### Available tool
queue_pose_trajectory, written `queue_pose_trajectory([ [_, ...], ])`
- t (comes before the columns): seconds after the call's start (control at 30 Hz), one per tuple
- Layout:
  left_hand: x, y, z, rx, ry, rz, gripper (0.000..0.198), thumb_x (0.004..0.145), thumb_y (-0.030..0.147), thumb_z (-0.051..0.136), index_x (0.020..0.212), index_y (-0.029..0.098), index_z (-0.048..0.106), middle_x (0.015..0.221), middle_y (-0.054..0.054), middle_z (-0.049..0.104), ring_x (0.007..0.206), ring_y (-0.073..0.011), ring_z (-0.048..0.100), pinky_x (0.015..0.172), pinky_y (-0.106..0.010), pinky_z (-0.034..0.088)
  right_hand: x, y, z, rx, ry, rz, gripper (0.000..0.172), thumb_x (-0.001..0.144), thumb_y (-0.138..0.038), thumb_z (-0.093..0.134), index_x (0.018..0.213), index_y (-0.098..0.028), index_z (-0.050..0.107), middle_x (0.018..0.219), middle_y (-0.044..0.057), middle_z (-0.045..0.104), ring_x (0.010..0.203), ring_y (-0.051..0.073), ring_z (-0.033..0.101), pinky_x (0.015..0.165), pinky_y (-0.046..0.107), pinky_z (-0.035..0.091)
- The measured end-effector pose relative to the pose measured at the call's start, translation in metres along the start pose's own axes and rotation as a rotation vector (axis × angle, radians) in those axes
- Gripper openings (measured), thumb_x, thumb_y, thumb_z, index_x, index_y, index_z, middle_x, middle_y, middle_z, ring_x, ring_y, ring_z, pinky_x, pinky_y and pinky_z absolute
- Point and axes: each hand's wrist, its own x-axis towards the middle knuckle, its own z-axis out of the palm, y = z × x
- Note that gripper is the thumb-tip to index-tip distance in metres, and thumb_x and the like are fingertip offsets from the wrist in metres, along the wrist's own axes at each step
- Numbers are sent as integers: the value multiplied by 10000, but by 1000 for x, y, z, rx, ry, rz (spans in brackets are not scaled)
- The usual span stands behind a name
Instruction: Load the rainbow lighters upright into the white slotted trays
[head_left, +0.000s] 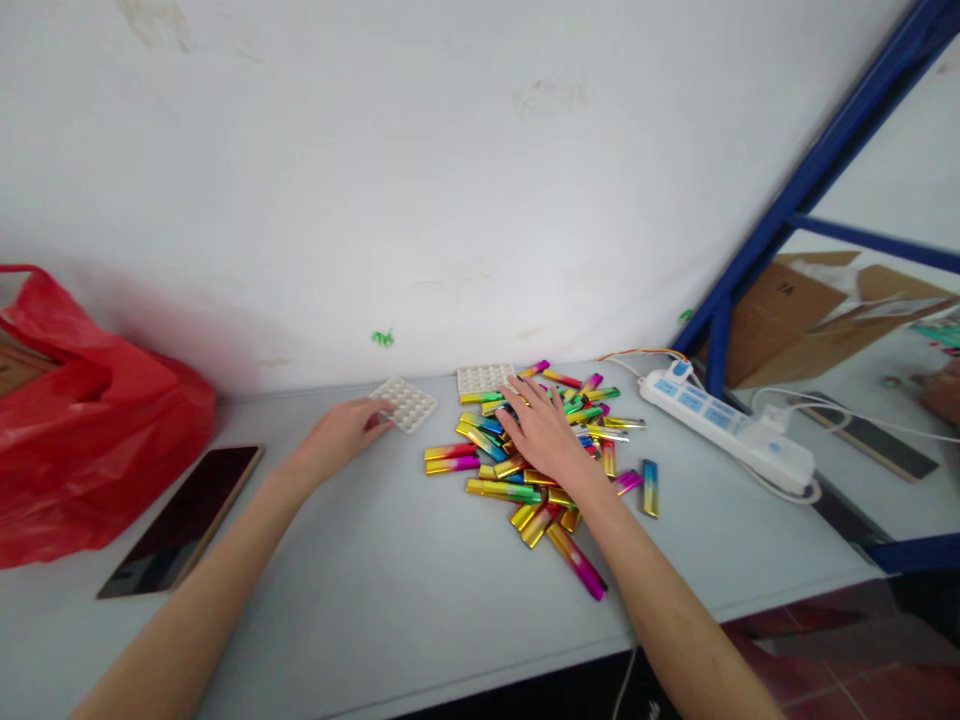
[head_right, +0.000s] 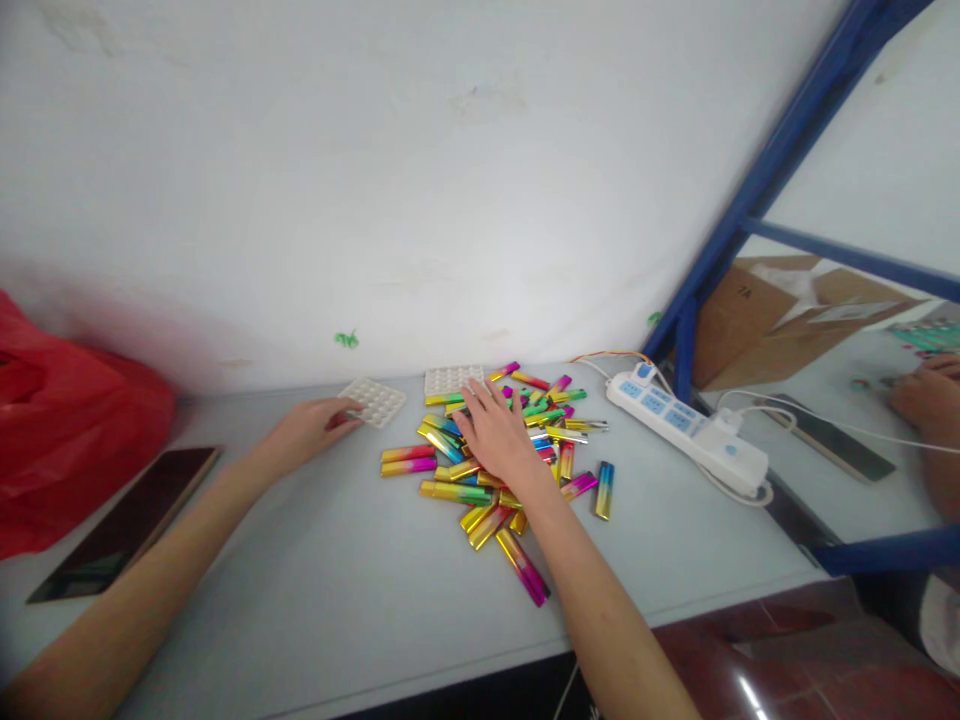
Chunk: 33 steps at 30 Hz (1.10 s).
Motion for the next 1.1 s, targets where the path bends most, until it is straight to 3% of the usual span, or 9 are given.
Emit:
queue_pose_trajectory([
  [0.1,25,18,10,10,20,-12,475,959,530,534,1207,204,776,866,-85,778,820,-295,738,823,-387,580,2,1,2,-2,-55,-68,501,1202,-410,395,1621,-205,577,1712,147,556,1629,323,442,1337,716,257],
  [0.2,44,33,15,22,52,-12,455,970,454,538,1294,203,735,838,-54,760,807,-272,730,819,-359,565,4,-1,2,10,-52,-103,422,1202,-387,418,1458,-228,713,1565,118,704,1505,280,583,1352,666,234],
  [0.33,52,53,17,28,58,31,424,952,394,590,1304,202,729,839,-49,752,831,-271,726,811,-355,566,4,-1,-1,30,-36,-90,359,1191,-360,468,1309,-237,784,1481,101,760,1417,262,642,1332,634,274],
  [0.43,56,71,20,14,59,114,398,1006,412,573,1305,212,741,950,-73,759,917,-274,731,889,-376,573,3,-2,-5,43,-54,-97,336,1183,-324,483,1244,-222,798,1414,104,788,1381,258,654,1317,620,287],
  [0.57,74,90,27,-2,59,205,291,1018,389,590,1153,220,785,1103,-100,721,1059,-282,716,1026,-401,553,1,-4,-11,70,-78,-92,329,1179,-290,485,1206,-203,801,1328,106,811,1349,249,662,1309,608,289],
  [0.73,93,96,30,-8,25,276,173,950,365,687,946,224,787,1051,-99,681,1110,-308,678,1063,-434,553,1,-4,-12,102,-63,-80,317,1177,-278,497,1208,-191,800,1356,108,800,1352,255,667,1312,601,301],
  [0.93,88,98,25,-40,46,299,239,1001,361,591,924,208,759,1046,-106,679,993,-286,702,990,-435,582,5,7,-9,102,33,-59,304,1169,-258,510,1226,-179,798,1395,130,775,1349,269,663,1264,532,389],
  [1.1,56,91,8,-85,119,281,363,1036,477,536,956,202,759,1029,-97,677,920,-264,707,928,-425,593,10,28,-13,103,178,-34,304,1157,-254,516,1154,-161,806,1259,154,795,1253,291,695,1196,466,463],
])
